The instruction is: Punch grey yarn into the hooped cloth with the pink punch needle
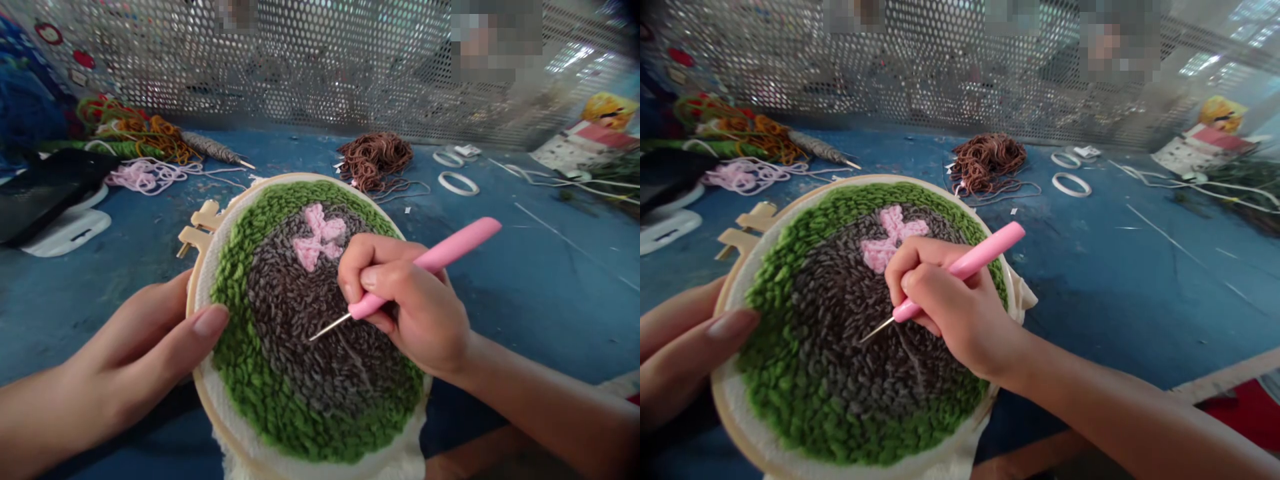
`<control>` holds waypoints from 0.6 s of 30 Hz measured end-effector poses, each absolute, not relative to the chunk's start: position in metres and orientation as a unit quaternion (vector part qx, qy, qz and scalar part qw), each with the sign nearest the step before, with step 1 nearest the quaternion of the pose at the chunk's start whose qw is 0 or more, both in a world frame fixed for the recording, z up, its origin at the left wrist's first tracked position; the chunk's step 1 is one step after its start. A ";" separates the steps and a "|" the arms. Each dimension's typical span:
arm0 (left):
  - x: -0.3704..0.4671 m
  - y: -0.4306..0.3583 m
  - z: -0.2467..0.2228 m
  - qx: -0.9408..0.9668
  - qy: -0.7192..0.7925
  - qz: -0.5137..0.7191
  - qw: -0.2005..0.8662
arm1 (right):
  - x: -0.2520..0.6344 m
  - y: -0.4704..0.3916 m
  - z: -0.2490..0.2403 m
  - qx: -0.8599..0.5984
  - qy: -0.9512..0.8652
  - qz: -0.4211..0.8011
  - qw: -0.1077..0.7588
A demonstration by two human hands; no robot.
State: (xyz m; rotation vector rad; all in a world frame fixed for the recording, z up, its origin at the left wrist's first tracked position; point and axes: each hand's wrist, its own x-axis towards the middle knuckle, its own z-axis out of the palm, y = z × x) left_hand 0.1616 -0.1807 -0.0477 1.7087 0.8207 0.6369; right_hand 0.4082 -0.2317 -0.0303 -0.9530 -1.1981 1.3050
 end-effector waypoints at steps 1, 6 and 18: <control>0.162 -0.181 -0.047 0.719 0.346 0.266 0.541 | 0.408 -0.232 -0.030 -0.401 -0.507 0.548 0.531; 0.163 -0.182 -0.045 0.704 0.347 0.255 0.565 | 0.406 -0.233 -0.029 -0.423 -0.618 0.471 0.466; 0.161 -0.179 -0.046 0.689 0.353 0.234 0.588 | 0.405 -0.227 -0.026 -0.405 -0.584 0.514 0.481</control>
